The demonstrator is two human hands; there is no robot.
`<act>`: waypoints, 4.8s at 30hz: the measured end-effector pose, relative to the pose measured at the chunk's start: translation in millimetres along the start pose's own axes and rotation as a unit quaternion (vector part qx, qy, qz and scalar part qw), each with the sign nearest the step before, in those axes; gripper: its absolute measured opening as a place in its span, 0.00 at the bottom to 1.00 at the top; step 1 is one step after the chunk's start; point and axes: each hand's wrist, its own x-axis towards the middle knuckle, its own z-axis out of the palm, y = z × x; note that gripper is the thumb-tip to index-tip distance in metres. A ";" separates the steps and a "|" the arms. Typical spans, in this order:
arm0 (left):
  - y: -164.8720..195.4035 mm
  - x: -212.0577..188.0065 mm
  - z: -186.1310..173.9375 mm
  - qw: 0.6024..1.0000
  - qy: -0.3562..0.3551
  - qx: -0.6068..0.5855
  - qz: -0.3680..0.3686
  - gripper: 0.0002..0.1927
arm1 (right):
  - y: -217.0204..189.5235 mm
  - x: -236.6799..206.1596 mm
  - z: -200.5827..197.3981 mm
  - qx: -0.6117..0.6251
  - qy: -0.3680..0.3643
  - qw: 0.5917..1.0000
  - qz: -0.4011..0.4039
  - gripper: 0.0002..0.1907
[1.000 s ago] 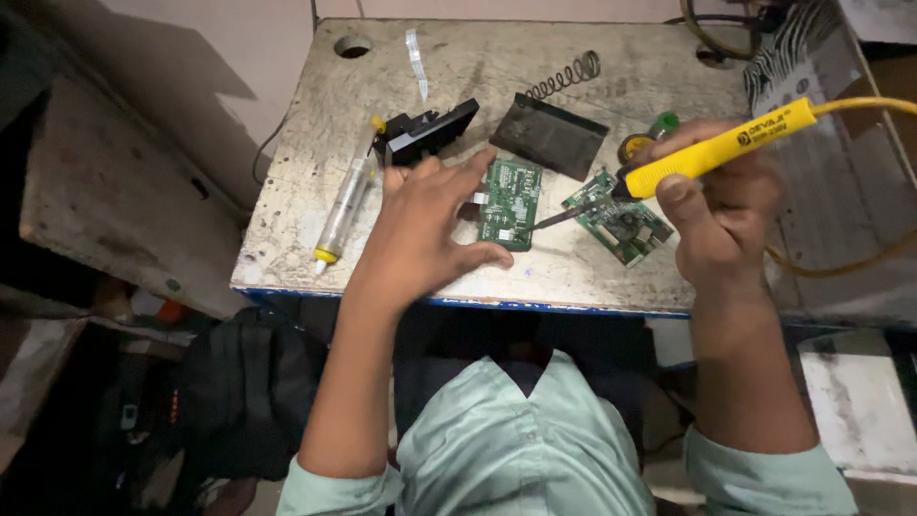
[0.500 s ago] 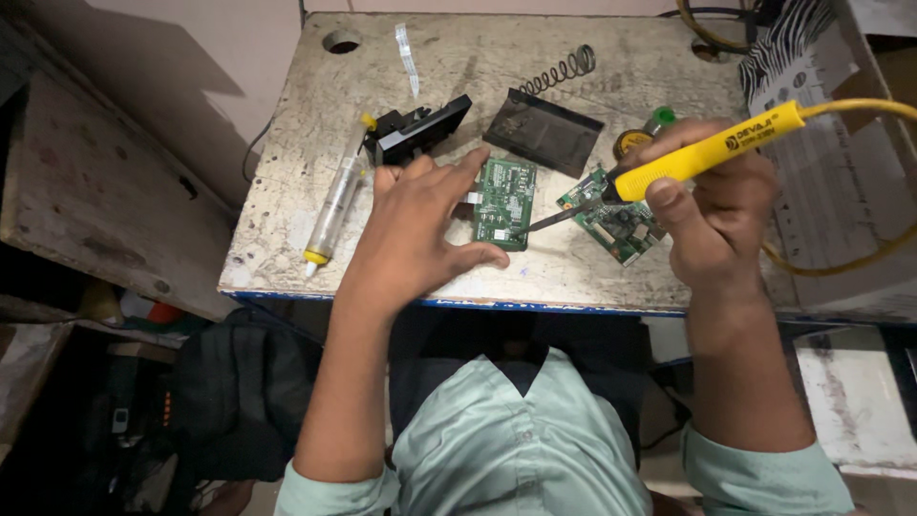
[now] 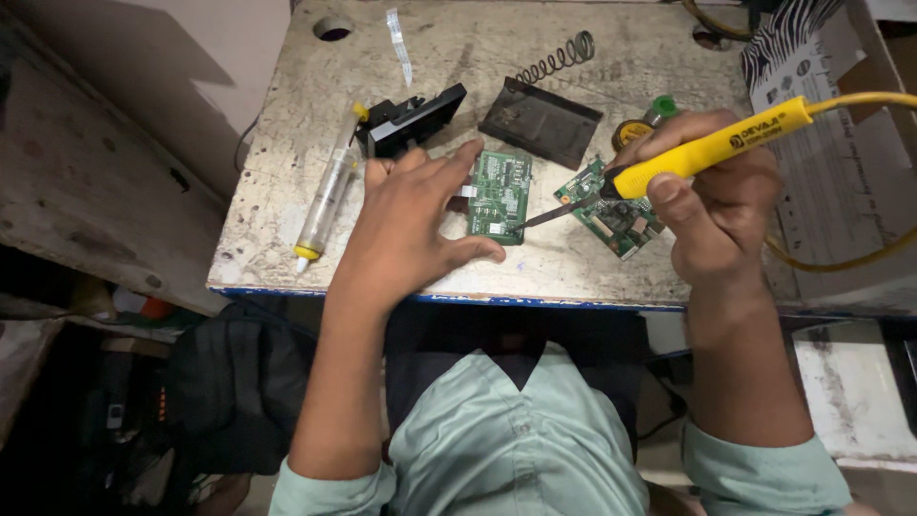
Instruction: The person solders and desolders components on green circuit boards at a workbench, holding each board with one hand while applying a soldering iron with the other, and uses a desoldering pump to remove solder. The person repositions the boards repeatedly and works on different boards across the bench.
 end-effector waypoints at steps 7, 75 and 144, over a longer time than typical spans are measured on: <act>0.9 1.8 1.4 1.000 -0.012 0.015 -0.015 0.57 | -2.2 1.4 0.7 -0.006 0.030 0.998 0.060 0.17; 1.2 -1.5 1.2 1.000 0.017 -0.002 0.005 0.56 | 2.9 2.4 -6.1 0.017 -0.014 0.998 0.057 0.11; -5.7 -8.9 -2.1 0.992 0.071 -0.062 0.081 0.54 | 20.6 -4.8 -17.7 -0.066 0.104 0.992 0.005 0.16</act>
